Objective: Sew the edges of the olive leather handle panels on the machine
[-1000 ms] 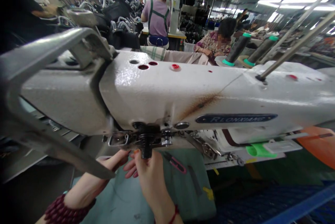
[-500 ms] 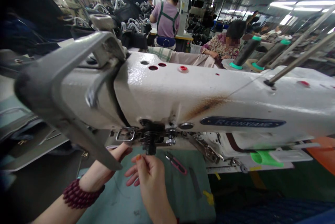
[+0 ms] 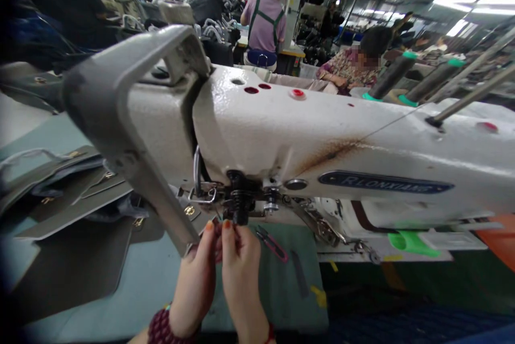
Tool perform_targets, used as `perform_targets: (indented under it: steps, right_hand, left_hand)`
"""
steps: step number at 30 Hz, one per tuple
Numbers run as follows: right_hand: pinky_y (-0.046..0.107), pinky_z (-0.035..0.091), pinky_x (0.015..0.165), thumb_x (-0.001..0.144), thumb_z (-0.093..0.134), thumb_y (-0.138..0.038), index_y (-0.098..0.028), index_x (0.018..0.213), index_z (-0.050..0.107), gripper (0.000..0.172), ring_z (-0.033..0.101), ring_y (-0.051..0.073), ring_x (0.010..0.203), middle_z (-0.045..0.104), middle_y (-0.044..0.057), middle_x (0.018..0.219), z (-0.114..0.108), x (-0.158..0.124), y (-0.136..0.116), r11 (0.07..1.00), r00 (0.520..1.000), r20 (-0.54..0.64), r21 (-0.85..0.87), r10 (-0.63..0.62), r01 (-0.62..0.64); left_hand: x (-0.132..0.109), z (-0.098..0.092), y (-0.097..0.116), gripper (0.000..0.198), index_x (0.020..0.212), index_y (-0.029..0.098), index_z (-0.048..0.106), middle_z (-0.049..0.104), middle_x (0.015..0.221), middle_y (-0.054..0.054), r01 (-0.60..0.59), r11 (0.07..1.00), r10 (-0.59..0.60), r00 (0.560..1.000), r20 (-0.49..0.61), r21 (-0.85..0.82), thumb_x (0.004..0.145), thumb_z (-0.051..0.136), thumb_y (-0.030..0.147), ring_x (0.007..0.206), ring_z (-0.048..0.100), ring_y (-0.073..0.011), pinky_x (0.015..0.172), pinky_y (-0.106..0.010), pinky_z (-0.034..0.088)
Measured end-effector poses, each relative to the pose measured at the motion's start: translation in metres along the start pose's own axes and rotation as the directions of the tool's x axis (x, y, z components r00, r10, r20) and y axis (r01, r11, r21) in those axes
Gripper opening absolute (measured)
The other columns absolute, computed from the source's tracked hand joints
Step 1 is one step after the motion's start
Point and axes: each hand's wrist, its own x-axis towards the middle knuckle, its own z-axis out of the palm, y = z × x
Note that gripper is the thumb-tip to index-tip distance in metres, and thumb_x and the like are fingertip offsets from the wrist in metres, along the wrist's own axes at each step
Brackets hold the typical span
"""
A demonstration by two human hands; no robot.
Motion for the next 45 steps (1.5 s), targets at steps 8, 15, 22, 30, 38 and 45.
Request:
perform_targets:
  steps: [8,15,22,30,38,45]
  right_hand:
    - [0.022,0.026,0.047,0.092,0.045,-0.045,-0.018,0.057,0.045,0.045,0.042,0.010,0.049,0.044,-0.002,0.051,0.029,0.011,-0.007,0.995,0.998,-0.007,-0.072,-0.067,0.066]
    - [0.022,0.023,0.049,0.090,0.044,-0.041,-0.018,0.056,0.034,0.043,0.030,0.008,0.053,0.031,-0.004,0.055,0.029,0.016,-0.003,0.998,0.998,0.034,-0.047,-0.046,0.048]
    - [0.022,0.024,0.048,0.090,0.044,-0.042,-0.018,0.057,0.040,0.041,0.033,0.009,0.052,0.035,-0.003,0.054,0.017,0.013,-0.006,0.999,0.997,0.078,-0.038,-0.010,0.013]
    - [0.021,0.031,0.053,0.091,0.045,-0.041,-0.017,0.060,0.045,0.039,0.039,0.011,0.058,0.041,-0.002,0.059,0.007,0.013,-0.007,0.990,0.999,0.012,-0.134,-0.050,0.051]
    - [0.024,0.044,0.061,0.096,0.044,-0.042,-0.016,0.080,0.060,0.035,0.065,0.018,0.068,0.068,0.006,0.071,-0.003,-0.021,0.030,0.998,0.982,0.185,-0.049,-0.023,0.032]
    - [0.025,0.046,0.064,0.098,0.043,-0.040,-0.016,0.076,0.064,0.038,0.066,0.017,0.069,0.073,0.007,0.077,0.001,-0.021,0.033,0.998,0.987,0.145,-0.018,-0.064,0.068]
  left_hand:
    - [0.051,-0.117,-0.005,0.039,0.130,0.024,0.045,0.040,0.140,-0.012,-0.578,0.712,0.564,0.809,0.164,0.398,0.093,0.042,0.036,0.131,0.036,-0.0308,0.109,-0.049,0.029]
    - [0.149,-0.102,0.087,0.056,0.131,0.024,0.053,0.061,0.124,-0.011,-0.967,0.143,0.416,0.250,0.874,0.209,0.083,0.056,0.052,0.117,0.052,-0.0320,0.101,-0.044,0.042]
    - [0.125,-0.107,0.101,0.057,0.130,0.027,0.056,0.063,0.112,-0.010,-0.964,-0.052,0.434,0.215,0.875,0.262,0.081,0.059,0.055,0.102,0.060,-0.0295,0.090,-0.043,0.048]
    - [0.085,-0.094,0.103,0.055,0.128,0.023,0.055,0.061,0.114,-0.013,-0.871,-0.055,0.434,0.420,0.797,0.489,0.084,0.054,0.055,0.099,0.059,-0.0295,0.088,-0.047,0.047]
    - [0.082,-0.089,0.101,0.057,0.130,0.023,0.053,0.059,0.122,-0.014,-0.849,-0.059,0.412,0.458,0.788,0.524,0.085,0.050,0.058,0.103,0.057,-0.0318,0.090,-0.051,0.044]
    - [0.086,-0.089,0.101,0.053,0.122,0.022,0.058,0.060,0.108,-0.013,-0.839,-0.136,0.454,0.420,0.786,0.527,0.086,0.048,0.058,0.099,0.055,-0.0323,0.084,-0.049,0.045]
